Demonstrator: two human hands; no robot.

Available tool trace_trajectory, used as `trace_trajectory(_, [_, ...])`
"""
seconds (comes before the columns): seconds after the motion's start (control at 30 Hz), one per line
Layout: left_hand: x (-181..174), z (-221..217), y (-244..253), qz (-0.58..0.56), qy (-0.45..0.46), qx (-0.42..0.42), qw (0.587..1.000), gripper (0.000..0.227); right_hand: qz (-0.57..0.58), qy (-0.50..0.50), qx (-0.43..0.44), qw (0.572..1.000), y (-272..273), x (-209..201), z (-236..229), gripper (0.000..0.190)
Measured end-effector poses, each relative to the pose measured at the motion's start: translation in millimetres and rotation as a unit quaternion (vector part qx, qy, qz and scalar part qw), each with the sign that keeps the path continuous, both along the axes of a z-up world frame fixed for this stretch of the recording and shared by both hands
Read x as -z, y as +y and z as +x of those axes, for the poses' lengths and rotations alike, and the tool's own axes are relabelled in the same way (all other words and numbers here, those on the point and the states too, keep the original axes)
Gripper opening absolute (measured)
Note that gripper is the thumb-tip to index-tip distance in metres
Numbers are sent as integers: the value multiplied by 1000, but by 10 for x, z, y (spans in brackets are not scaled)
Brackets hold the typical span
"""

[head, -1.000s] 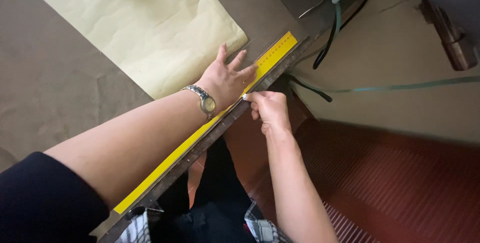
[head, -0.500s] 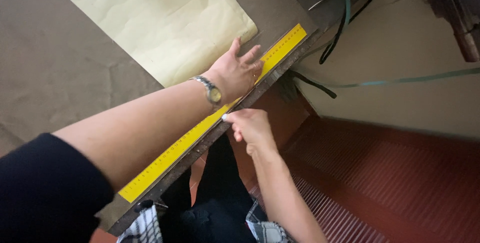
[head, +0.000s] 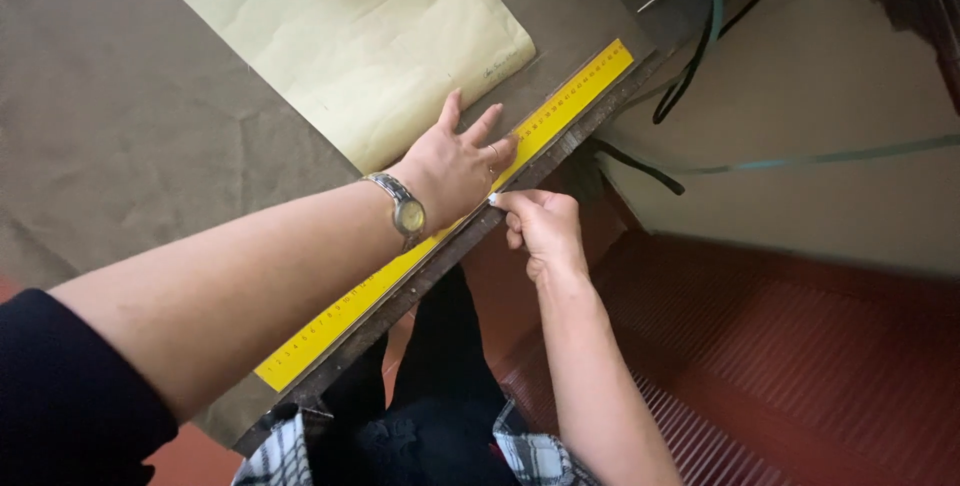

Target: The person measures and marks a piece of light-colored fabric on a table using a yellow ruler and a white marking tool. They also use a green curved ruler to draw a curved line on the fabric.

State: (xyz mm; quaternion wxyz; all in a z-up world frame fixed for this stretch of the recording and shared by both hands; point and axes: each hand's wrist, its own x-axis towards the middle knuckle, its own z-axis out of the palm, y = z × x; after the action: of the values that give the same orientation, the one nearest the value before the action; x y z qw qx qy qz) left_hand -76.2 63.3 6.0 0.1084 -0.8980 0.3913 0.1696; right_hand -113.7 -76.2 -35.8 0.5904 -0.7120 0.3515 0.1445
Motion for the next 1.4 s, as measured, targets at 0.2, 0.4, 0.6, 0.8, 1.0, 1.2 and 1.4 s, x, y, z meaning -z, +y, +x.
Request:
trace_trajectory(0.2, [97,8,-58,11,-11,-7,1000,45,19,-10,-9,1000,59,135,-88,7])
trace_trajectory(0.4, [158,15,-46,-5,-17,0,1000,46,36,-1,1,999,316,16,-351,6])
trace_trajectory(0.6, [143,-42,82,-17,-13,22,1000,47,78,27,-25,996,545,117,-682,13])
trace_trajectory(0.8, [384,-168,299,-48,-31,48,997,71,26,-18,-38,999,407,-36,-564,16])
trace_trajectory(1.0, [265,-249,344,-11,50,11,999,123,25,-20,-20,999,386,-76,-456,9])
trace_trajectory(1.2, [-134,-325,377,24,52,1,998,66,30,-1,-10,999,493,-204,-491,9])
trace_trajectory(1.4, [-115,-347,359,26,52,-10,998,63,45,20,-19,999,541,106,-683,11])
